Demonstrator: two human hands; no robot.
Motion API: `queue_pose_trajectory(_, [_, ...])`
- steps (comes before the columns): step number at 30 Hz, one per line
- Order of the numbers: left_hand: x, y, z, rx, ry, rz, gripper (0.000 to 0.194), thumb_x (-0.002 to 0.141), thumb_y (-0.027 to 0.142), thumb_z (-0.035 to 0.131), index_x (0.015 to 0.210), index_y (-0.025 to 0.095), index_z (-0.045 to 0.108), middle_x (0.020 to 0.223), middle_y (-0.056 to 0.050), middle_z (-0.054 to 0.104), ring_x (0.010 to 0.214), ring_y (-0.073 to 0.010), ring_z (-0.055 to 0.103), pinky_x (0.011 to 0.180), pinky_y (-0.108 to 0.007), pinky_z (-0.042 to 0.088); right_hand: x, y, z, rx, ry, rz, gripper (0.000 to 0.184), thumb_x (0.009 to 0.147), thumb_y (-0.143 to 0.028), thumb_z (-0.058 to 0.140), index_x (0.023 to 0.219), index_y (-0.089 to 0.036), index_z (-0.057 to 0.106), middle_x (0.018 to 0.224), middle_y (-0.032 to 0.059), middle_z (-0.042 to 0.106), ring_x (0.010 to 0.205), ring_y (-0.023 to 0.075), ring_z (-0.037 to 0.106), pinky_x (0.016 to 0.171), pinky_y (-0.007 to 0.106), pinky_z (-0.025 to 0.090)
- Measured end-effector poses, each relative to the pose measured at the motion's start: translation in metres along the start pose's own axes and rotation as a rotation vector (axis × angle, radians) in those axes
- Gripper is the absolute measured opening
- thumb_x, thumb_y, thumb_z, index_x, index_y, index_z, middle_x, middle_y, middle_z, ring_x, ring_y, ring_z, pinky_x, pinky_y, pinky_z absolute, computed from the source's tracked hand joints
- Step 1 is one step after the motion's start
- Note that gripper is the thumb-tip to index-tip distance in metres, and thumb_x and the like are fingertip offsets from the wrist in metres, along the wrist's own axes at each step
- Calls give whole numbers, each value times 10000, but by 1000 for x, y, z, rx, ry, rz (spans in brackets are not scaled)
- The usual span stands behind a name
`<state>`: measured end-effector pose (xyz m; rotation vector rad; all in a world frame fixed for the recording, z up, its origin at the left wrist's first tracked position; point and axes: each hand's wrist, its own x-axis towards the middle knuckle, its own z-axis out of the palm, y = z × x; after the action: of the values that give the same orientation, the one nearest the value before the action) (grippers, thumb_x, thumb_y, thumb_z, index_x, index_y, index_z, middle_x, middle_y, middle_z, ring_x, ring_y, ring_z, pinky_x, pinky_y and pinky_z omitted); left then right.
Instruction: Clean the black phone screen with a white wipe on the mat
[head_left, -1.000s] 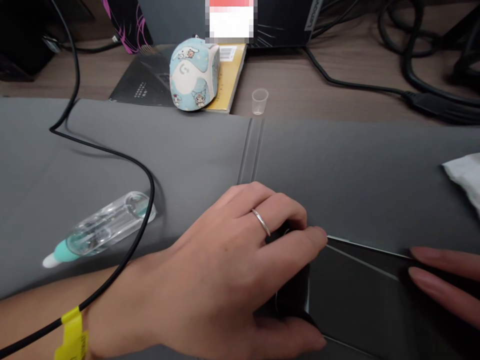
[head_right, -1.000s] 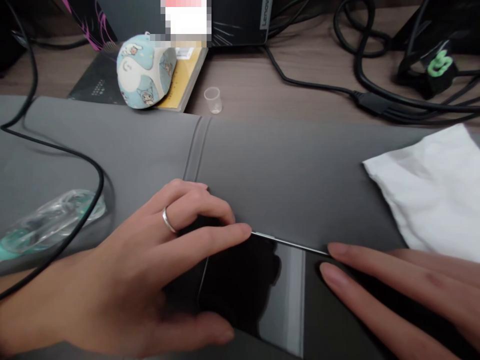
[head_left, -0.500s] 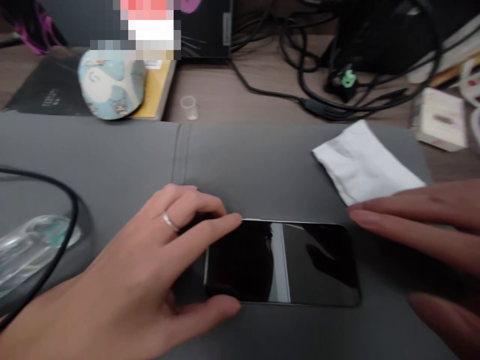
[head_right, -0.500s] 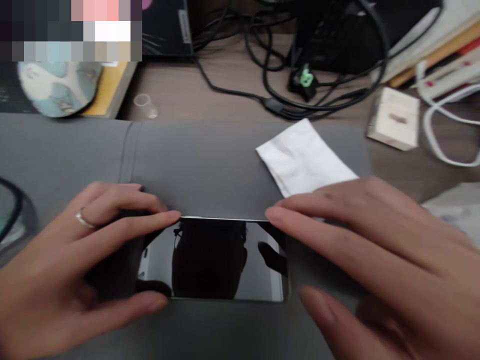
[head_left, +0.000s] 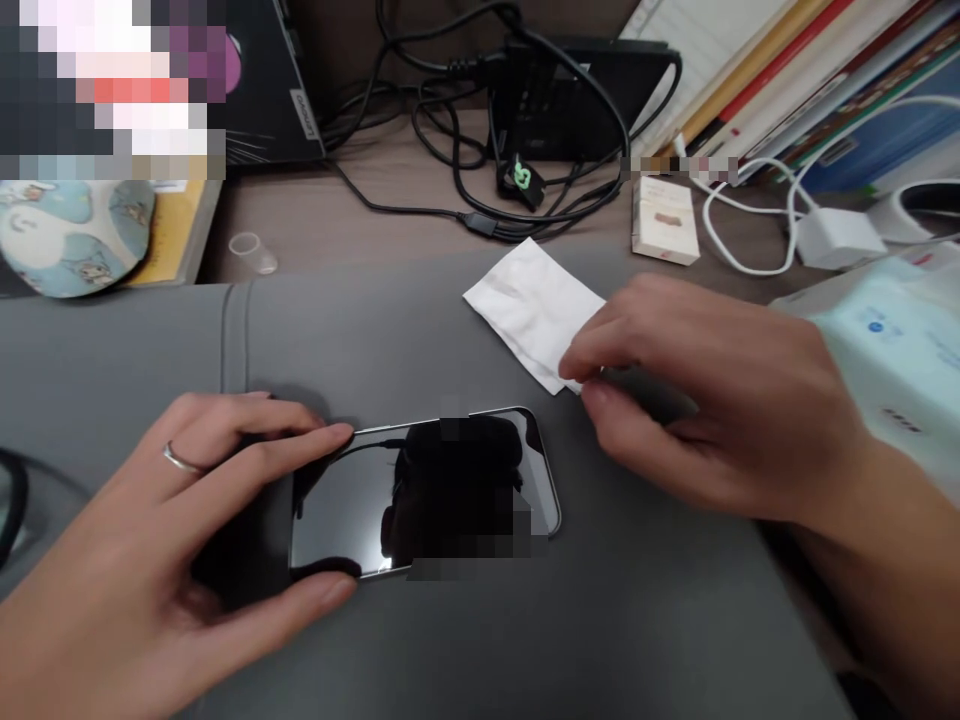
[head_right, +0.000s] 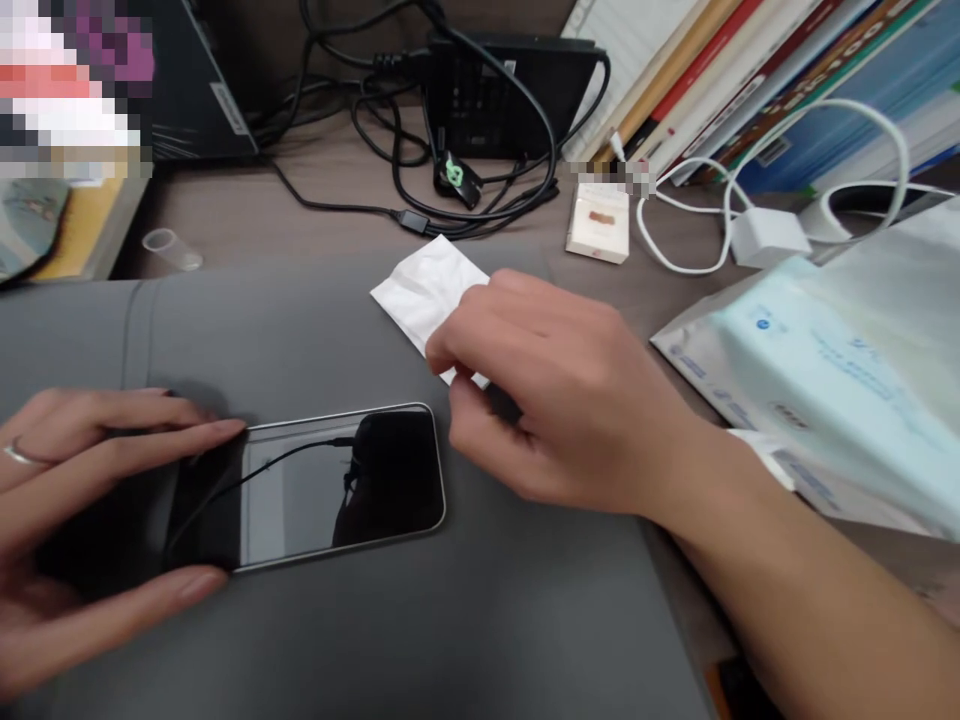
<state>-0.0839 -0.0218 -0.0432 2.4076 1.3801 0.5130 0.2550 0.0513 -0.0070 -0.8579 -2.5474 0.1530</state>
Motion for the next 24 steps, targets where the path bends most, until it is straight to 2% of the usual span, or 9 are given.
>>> queue_pose_trajectory(3, [-1,-1,1,36,-19,1,599,835,482,692,1407,418,529,1299,-34,563,1127,-373,567,889,-557,539,0,0,2,0,6,-23,123,909,-114,515,934,-196,604,778,13,634,703,165,566,650,315,428])
queue_pose_trajectory(6, [0,-3,2,-41,-20,20,672,787,493,711,1423,391,521,1310,-33,540,1119,-390,540,872,-549,527,-1,0,4,16,-37,-20,155,878,-102,499,940,-194,607,772,17,630,703,174,563,627,315,418])
queue_pose_trajectory(10, [1,-4,2,-52,-17,28,663,791,487,737,1413,369,543,1299,-47,555,1113,-368,555,876,-522,533,-1,-1,5,110,-126,-31,197,863,-171,555,1053,-200,599,912,59,663,843,225,610,729,361,483])
queue_pose_trajectory(15, [1,-1,0,-26,-44,28,645,839,480,743,1430,347,520,1322,-78,549,1162,-348,539,914,-518,513,0,-3,7,186,-176,-45,461,875,-333,666,1268,-133,532,1119,126,659,1019,254,622,842,377,513])
queue_pose_trajectory(20, [3,0,-1,-46,-41,28,634,836,495,751,1412,337,540,1313,-79,562,1152,-335,546,922,-500,523,-1,-2,7,196,-236,-112,583,887,-422,698,1326,-89,508,1151,151,662,1073,273,619,915,396,508])
queue_pose_trajectory(24, [5,1,-2,-53,-33,21,599,845,483,747,1395,332,566,1294,-81,586,1135,-322,567,901,-479,553,-2,-2,8,209,-283,-124,656,873,-480,729,1362,-105,505,1181,155,664,1083,287,629,922,414,518])
